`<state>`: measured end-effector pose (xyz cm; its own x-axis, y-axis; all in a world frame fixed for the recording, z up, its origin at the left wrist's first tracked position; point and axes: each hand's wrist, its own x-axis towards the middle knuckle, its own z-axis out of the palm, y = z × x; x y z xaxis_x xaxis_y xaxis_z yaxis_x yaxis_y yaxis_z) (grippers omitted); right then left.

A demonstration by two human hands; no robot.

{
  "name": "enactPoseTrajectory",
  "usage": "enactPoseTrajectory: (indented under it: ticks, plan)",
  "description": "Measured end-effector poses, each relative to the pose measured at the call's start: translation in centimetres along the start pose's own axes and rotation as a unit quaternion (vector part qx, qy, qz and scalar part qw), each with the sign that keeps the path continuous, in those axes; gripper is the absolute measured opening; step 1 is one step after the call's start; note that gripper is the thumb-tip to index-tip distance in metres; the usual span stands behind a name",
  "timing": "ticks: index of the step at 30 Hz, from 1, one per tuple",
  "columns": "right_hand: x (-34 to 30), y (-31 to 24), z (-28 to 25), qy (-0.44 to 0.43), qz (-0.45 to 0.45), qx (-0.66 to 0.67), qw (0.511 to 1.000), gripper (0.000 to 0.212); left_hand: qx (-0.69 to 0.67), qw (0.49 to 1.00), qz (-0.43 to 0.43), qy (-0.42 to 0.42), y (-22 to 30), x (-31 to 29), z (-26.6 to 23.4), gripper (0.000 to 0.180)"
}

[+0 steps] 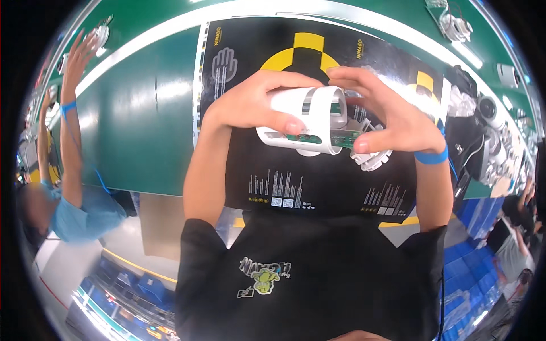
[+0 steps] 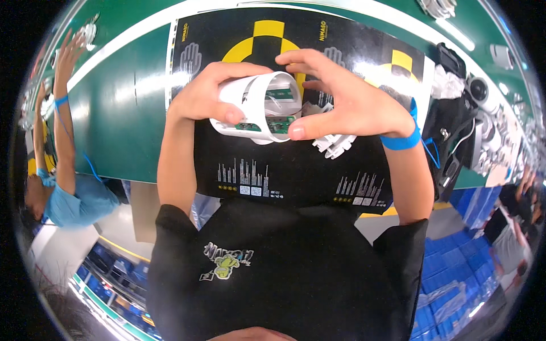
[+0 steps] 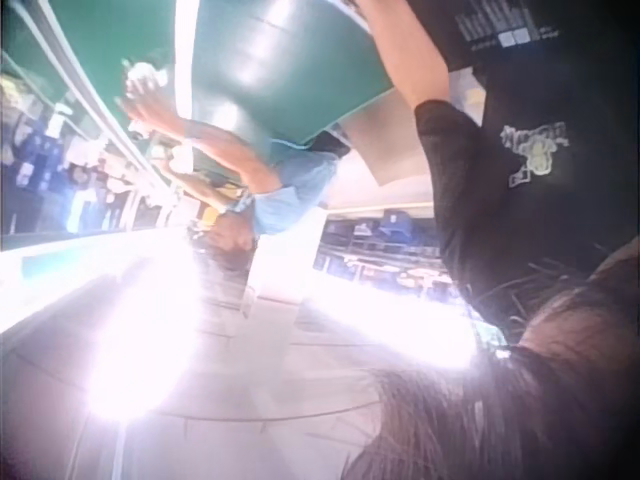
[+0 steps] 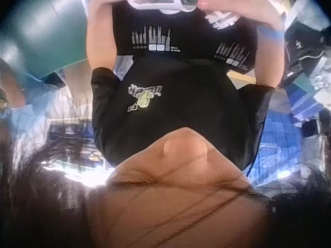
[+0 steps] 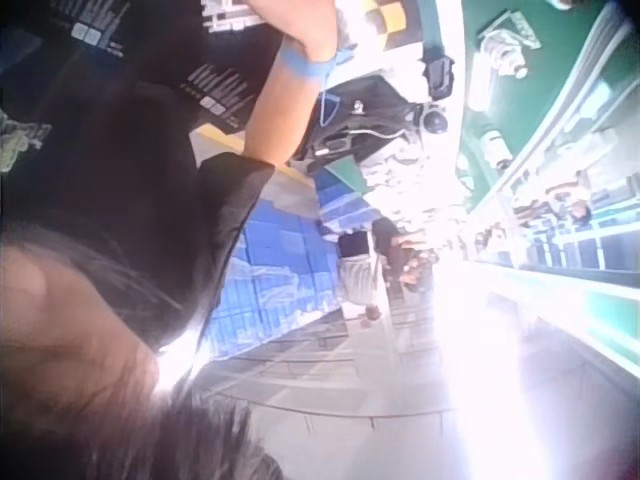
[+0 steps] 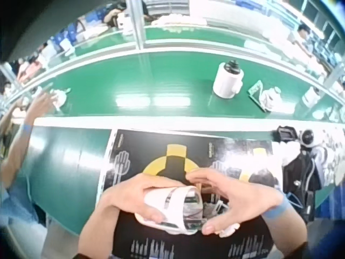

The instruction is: Assembling internal electronic components into a white cylindrical housing on a production line.

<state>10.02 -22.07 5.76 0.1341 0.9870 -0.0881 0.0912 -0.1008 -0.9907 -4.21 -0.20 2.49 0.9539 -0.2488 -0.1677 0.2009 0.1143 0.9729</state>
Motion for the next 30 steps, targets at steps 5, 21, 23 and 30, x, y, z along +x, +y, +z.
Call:
enactPoseTrajectory:
  ticks: [5,21,23,30]
  plan:
    - [0.4,-1.3,0.8,-0.032,0.152,0.199,0.968,0.084,-0.008,0.999,0.012,0.031,-0.4,-0.5,0.5,0.062]
    - [3.0,-0.6,2.0,-0.032,0.091,-0.030,0.995,0.114,0.116,0.993,-0.031,0.010,0.3,-0.4,1.1,0.078]
    - [4.3,-0.2,2.7,-0.054,0.039,-0.054,0.996,0.116,0.134,0.991,0.023,-0.008,0.1,-0.7,1.1,0.080]
    - [4.5,-0.5,2.1,-0.040,-0.086,-0.227,0.969,0.102,0.141,0.990,0.011,-0.002,0.9,-0.9,1.6,0.075]
